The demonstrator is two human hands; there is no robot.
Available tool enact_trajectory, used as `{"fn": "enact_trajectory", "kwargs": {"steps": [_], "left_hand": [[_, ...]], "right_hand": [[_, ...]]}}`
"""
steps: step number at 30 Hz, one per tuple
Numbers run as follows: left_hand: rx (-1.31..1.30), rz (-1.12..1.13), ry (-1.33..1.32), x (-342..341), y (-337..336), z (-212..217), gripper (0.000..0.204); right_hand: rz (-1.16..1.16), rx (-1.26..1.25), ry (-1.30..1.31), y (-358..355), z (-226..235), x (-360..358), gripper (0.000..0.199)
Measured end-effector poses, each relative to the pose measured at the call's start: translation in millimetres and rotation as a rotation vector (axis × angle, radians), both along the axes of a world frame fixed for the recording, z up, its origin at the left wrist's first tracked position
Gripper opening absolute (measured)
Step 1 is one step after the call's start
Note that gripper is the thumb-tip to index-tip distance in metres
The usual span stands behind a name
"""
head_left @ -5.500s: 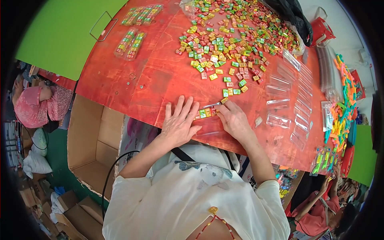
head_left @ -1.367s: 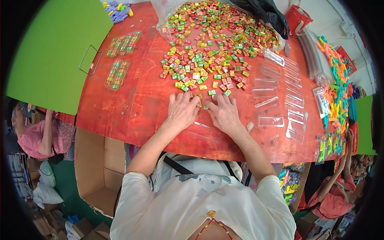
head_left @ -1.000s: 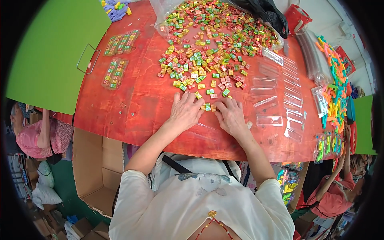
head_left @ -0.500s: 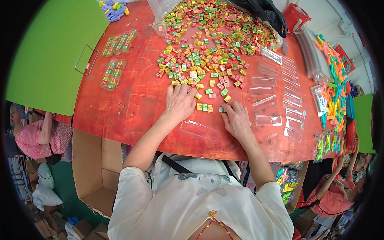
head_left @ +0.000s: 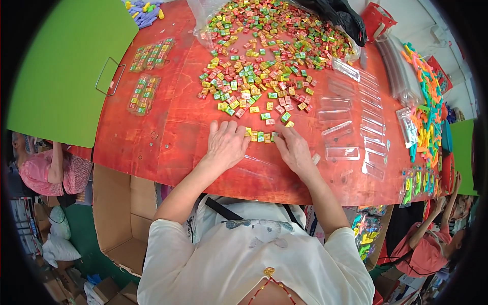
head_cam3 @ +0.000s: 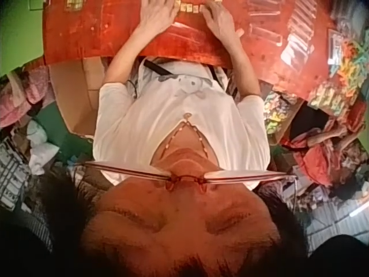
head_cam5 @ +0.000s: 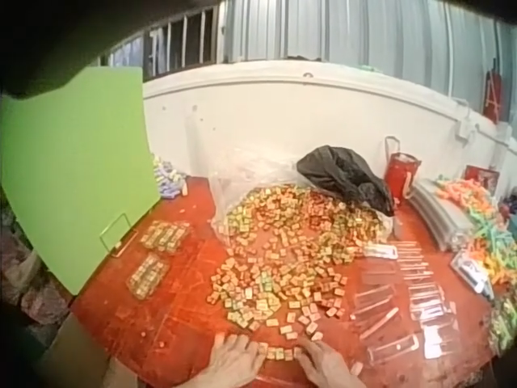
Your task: Sort and organize small colorful toy blocks on a workbench.
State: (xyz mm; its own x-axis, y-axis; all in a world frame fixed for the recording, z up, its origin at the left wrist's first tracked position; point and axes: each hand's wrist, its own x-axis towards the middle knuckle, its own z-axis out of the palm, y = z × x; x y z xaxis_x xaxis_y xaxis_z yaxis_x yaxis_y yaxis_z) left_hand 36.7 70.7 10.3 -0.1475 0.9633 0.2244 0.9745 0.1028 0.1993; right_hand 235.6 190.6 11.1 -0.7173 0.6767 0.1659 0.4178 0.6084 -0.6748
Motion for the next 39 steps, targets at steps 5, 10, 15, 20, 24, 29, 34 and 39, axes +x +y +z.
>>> {"fn": "enact_trajectory", "kwargs": {"steps": [5,10,15,20,24,29,34,39], "left_hand": [[0.075,-0.003,-0.004,-5,-2,4,0.027],[0.045,-0.098,0.002,-12,1,-8,0.034],[-0.045,-0.097,-0.042,-11,-5,-1,0.037],[-0.143,-0.074,-0.114,-6,1,-2,0.041],[-0.125,-0.101,-0.123,-3,3,3,0.042],[-0.175,-0.175,-0.043,-3,10,1,0.041],[-0.193,-0.226,-0.009,-7,16,-3,0.036],[-0.139,-0.268,-0.038,-8,-15,20,0.038]], "right_hand": [[-0.128,0.38,-0.074,26,-7,12,0.026],[-0.056,0.411,-0.182,33,-15,19,0.027],[0.025,0.384,-0.175,23,-9,22,0.029],[0.123,0.337,-0.163,20,-11,11,0.037],[0.138,0.219,-0.151,15,4,12,0.041],[0.184,0.387,-0.179,5,1,0,0.034],[0.122,0.392,-0.163,2,-9,-5,0.031],[0.091,0.354,-0.108,-31,12,-1,0.029]]}}
